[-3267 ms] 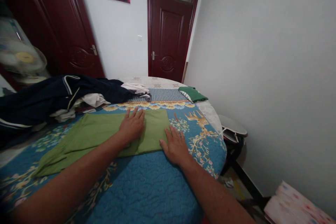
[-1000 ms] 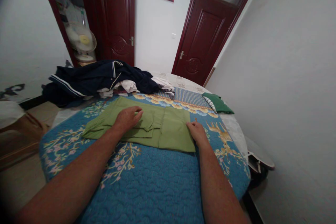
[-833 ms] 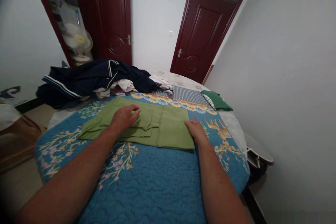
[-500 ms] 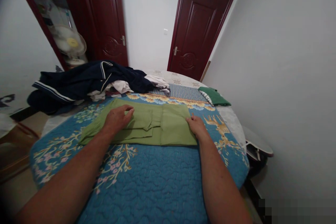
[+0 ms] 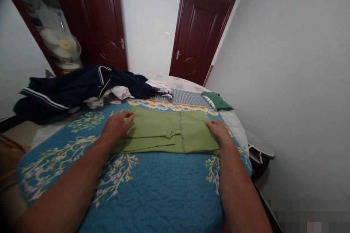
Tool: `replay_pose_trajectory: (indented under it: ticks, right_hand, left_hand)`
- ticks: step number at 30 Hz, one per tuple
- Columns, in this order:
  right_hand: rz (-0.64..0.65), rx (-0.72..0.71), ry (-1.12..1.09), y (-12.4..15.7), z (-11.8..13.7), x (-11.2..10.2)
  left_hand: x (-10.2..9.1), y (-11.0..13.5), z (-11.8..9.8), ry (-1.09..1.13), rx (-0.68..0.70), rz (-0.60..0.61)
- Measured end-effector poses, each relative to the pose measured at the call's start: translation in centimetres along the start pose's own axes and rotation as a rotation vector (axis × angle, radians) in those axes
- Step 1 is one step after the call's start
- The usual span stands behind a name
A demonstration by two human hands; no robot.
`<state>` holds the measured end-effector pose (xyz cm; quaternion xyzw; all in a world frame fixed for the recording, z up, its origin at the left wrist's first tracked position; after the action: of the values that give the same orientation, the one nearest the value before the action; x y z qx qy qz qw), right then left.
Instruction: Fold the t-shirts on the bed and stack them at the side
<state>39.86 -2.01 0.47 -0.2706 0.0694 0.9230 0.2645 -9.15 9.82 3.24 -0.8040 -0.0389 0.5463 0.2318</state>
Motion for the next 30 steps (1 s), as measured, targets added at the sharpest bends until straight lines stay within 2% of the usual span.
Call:
replay_pose_trajectory:
  ticks: [3, 7, 12, 17, 21, 26, 28, 30]
  right_hand:
    - [-0.001, 0.028, 0.033, 0.2, 2.4, -0.3]
    - [0.002, -0.065, 0.091, 0.9, 7.0, -0.4]
    - [0.047, -0.199, 0.228, 2.2, 13.0, 1.8]
    - [0.104, -0.273, 0.361, 3.9, 18.0, 6.7]
    - [0.166, -0.275, 0.443, 5.5, 19.8, 12.4]
    - [0.143, -0.309, 0.558, 7.6, 18.8, 20.0]
    - [0.137, -0.321, 0.552, 8.4, 17.7, 21.9]
    - [0.127, -0.376, 0.524, 9.0, 16.9, 22.6]
  left_hand:
    - [0.1, -0.1, 0.5, 0.038, -0.019, -0.002]
    - [0.1, -0.2, 1.0, 0.080, -0.032, -0.010]
    - [0.0, -0.3, 1.5, 0.123, -0.067, -0.018]
    - [0.0, -0.4, 1.7, 0.143, -0.086, -0.029]
    - [0.0, -0.4, 1.8, 0.143, -0.099, -0.013]
    - [0.0, -0.4, 2.0, 0.122, -0.107, -0.004]
    - [0.0, -0.4, 1.9, 0.109, -0.102, 0.000]
    - [0.1, -0.3, 1.5, 0.092, -0.095, 0.024]
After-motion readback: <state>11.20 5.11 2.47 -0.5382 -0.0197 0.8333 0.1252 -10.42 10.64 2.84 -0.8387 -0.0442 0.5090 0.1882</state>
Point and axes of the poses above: each hand's wrist, its own y-axis away from the middle knuckle, its own x-axis out of the palm, z = x × y, the point moved 5 cm from there along -y, towards the middle knuckle, and after that the axes turned 9 degrees about -y, right-handed, at the moved point
